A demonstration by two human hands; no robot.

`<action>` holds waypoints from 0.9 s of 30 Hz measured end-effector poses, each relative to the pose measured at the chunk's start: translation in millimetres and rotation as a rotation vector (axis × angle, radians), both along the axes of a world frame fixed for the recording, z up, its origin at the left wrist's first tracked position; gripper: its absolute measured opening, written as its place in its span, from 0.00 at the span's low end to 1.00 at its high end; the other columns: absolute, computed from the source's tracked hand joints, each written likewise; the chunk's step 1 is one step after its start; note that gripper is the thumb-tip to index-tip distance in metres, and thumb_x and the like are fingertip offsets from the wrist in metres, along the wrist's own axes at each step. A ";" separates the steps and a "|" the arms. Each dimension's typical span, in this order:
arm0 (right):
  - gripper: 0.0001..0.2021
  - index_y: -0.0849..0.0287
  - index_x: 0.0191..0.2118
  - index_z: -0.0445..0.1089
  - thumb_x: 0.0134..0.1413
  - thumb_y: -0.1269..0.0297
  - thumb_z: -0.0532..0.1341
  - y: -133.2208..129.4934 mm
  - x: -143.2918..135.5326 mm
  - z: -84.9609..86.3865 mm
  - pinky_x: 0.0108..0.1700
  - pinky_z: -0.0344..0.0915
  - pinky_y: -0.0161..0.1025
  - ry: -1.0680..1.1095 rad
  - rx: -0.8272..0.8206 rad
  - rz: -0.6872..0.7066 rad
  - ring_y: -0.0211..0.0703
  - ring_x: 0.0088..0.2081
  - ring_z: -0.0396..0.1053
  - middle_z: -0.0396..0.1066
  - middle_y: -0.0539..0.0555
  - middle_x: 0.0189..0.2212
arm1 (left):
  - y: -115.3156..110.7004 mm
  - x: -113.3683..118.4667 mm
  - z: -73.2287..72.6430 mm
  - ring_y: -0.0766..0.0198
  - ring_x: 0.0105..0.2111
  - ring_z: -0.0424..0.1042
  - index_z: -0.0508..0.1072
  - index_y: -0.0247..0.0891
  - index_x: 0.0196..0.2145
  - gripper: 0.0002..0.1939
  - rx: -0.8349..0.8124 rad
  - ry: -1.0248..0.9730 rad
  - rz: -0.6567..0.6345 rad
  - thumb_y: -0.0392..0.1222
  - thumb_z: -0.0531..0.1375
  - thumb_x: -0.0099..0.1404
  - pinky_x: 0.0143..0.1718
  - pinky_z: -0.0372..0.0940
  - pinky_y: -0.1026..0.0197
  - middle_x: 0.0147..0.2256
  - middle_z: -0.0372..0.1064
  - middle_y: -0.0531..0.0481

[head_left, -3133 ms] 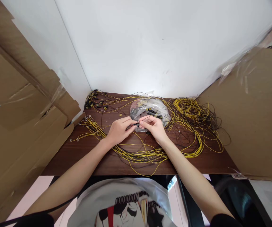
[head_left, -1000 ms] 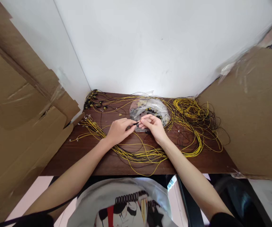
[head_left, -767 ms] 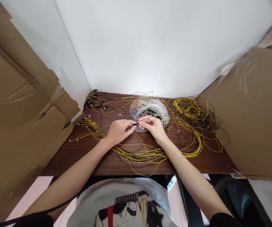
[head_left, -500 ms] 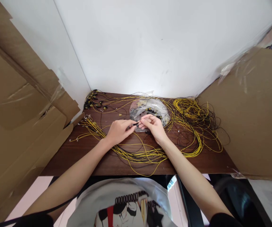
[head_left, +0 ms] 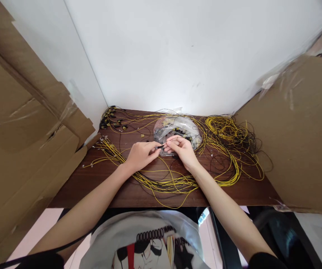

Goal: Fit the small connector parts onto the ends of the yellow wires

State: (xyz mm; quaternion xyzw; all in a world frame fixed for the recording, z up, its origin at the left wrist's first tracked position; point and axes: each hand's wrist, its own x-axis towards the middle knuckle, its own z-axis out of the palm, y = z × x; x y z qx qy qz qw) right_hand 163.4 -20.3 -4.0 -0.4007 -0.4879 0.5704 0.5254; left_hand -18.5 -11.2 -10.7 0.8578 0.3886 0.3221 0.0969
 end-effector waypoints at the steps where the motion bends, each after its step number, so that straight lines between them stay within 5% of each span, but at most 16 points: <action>1: 0.14 0.60 0.33 0.70 0.42 0.57 0.68 -0.2 -0.2 0.4 0.29 0.66 0.32 -0.008 -0.002 -0.002 0.37 0.27 0.71 0.73 0.51 0.25 | 0.0 -0.1 0.1 0.70 0.21 0.65 0.74 0.38 0.39 0.10 -0.002 0.002 -0.001 0.41 0.55 0.62 0.25 0.55 0.68 0.23 0.70 0.54; 27: 0.15 0.61 0.30 0.71 0.40 0.55 0.68 -1.8 -0.6 1.7 0.29 0.65 0.33 -0.085 0.007 0.000 0.37 0.27 0.70 0.72 0.52 0.27 | -0.2 -0.4 0.5 0.70 0.19 0.62 0.74 0.37 0.38 0.10 0.002 0.014 0.015 0.41 0.55 0.62 0.24 0.53 0.67 0.19 0.65 0.55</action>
